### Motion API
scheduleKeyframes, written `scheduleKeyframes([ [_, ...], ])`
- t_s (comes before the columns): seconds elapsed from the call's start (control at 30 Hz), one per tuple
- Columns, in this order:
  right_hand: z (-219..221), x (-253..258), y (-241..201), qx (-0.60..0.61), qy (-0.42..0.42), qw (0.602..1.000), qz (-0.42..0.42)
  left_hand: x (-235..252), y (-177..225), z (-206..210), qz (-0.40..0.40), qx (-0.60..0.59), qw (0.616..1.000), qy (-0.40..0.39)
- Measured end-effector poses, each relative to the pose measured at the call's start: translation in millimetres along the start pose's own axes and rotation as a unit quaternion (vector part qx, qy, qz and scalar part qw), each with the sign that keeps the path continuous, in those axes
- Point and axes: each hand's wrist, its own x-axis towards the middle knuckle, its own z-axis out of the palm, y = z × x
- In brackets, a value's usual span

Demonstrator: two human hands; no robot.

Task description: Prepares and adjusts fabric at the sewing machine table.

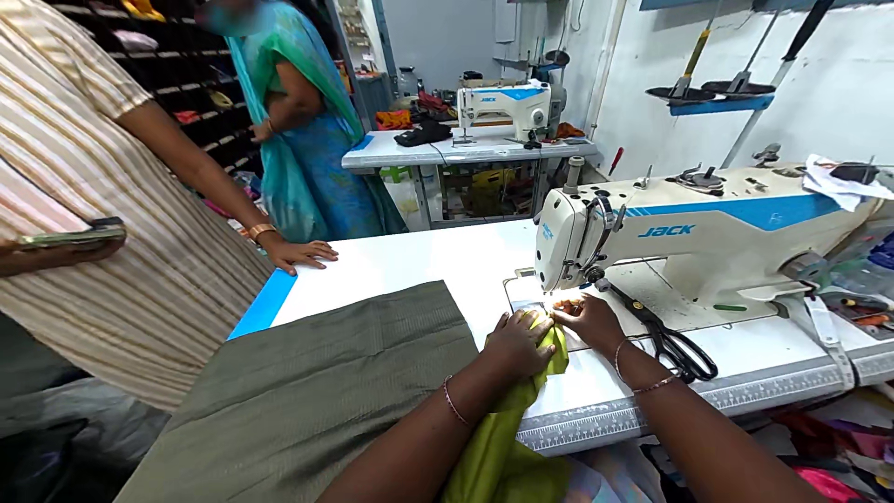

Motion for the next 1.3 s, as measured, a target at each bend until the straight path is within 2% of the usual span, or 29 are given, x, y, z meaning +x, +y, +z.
scheduleKeyframes([
  [0.23,1.6,-1.7,-1.2,-0.038,-0.003,0.998,-0.050,-0.8,-0.6,-0.8,-0.003,0.005,1.000,-0.008],
  [0.57,-0.6,5.5,-0.7,-0.001,-0.025,1.000,0.019,-0.5,-2.4,2.2,0.004,0.002,1.000,-0.003],
  [0.87,3.0,8.2,-3.1,-0.046,-0.005,0.999,0.009,-1.1,-1.6,0.2,0.001,0.008,1.000,-0.005],
  [1.3,-2.5,3.3,-9.6,-0.024,-0.018,0.999,0.019,-5.8,0.3,-3.5,0.001,0.017,1.000,-0.003],
])
